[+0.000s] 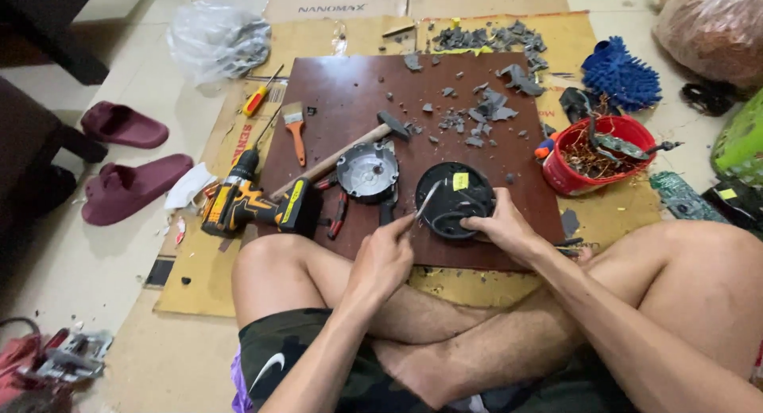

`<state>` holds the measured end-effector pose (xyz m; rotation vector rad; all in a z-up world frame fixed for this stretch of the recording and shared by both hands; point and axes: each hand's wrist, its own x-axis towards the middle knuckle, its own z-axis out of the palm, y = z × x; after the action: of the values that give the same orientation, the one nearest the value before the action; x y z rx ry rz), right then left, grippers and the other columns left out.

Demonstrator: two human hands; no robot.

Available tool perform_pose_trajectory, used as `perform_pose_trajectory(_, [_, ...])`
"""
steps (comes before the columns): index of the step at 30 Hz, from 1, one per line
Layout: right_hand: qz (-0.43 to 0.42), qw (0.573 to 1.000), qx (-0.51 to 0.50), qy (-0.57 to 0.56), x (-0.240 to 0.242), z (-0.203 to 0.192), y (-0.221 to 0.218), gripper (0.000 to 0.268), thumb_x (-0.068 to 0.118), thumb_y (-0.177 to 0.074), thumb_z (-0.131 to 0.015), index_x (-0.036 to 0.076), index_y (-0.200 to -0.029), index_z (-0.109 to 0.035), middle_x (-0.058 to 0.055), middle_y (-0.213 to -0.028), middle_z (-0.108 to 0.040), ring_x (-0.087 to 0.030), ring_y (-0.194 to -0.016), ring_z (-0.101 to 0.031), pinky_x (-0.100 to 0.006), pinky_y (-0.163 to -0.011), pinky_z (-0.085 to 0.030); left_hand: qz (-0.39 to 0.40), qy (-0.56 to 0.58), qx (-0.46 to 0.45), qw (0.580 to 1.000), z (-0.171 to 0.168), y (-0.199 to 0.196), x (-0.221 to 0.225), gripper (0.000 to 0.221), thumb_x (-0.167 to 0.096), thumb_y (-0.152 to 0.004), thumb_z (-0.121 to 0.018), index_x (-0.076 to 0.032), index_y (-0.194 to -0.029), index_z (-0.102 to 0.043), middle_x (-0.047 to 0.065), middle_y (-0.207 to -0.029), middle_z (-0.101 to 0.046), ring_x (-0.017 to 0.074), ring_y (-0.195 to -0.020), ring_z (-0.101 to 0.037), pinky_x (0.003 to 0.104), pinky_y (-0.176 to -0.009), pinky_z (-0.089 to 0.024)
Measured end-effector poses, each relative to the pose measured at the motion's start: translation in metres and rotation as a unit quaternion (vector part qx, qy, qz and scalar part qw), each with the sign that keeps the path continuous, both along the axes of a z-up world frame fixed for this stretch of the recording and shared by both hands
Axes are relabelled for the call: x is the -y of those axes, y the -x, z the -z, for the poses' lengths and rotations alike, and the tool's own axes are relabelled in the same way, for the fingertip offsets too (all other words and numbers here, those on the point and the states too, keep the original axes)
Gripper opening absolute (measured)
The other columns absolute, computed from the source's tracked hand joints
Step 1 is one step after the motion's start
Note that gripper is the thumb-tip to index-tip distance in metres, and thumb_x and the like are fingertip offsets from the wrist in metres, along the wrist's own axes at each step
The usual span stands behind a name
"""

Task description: Disassembling a circular plastic electronic housing using a knife and screwdriver to access and remove internal components.

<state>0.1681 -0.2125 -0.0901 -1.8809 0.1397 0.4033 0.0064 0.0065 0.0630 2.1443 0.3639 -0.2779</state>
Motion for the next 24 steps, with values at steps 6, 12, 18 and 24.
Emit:
perform_pose_trajectory(6, [0.003,1.0,-0.03,-0.007,-0.008,-0.008,0.014,0.091,0.011,-0.067,-0.097,-0.005,-0.14,-0.045,-0.034,-0.129,-0.056,-0.046,-0.11,-0.066,-0.051,-0.076,-0.067,0.082,-0.1,-0.026,0.991,-0.035,-0.011,0.017,0.049,-0.015,-0.096,-0.046,-0.02,-0.134,-0.076,0.024,-0.118,-0.077,0.0499,-0.118,-0.069,0.061,-0.102,-0.055])
perform_pose_trajectory(12, [-0.044,0.998,-0.032,0.038,-0.003,-0.018,0.021,0.098,0.027,-0.07,-0.098,0.002,-0.145,-0.04,-0.036,-0.136,-0.054,-0.045,-0.111,-0.068,-0.044,-0.077,-0.068,0.13,-0.179,-0.074,0.972,-0.035,-0.025,0.02,0.04,-0.016,-0.093,-0.053,-0.019,-0.124,-0.079,0.022,-0.112,-0.079,0.0472,-0.11,-0.074,0.062,-0.094,-0.059])
perform_pose_trajectory(18, [-0.05,0.996,-0.056,0.046,-0.019,-0.07,0.053,0.094,0.027,-0.075,-0.093,-0.004,-0.143,-0.036,-0.039,-0.126,-0.057,-0.05,-0.082,-0.076,-0.049,-0.066,-0.069,0.065,-0.163,-0.116,0.978,-0.049,-0.041,0.048,0.043,-0.007,-0.096,-0.041,0.002,-0.115,-0.077,0.023,-0.11,-0.077,0.0465,-0.11,-0.073,0.06,-0.097,-0.057])
perform_pose_trajectory(24, [-0.068,0.995,-0.047,0.061,-0.013,-0.036,0.035,0.087,0.029,-0.08,-0.087,-0.006,-0.139,-0.034,-0.037,-0.113,-0.063,-0.044,-0.067,-0.077,-0.049,-0.059,-0.069,0.109,-0.182,-0.04,0.976,-0.01,-0.055,0.058,0.033,-0.001,-0.094,-0.053,0.001,-0.113,-0.08,0.025,-0.102,-0.078,0.048,-0.102,-0.075,0.062,-0.089,-0.06])
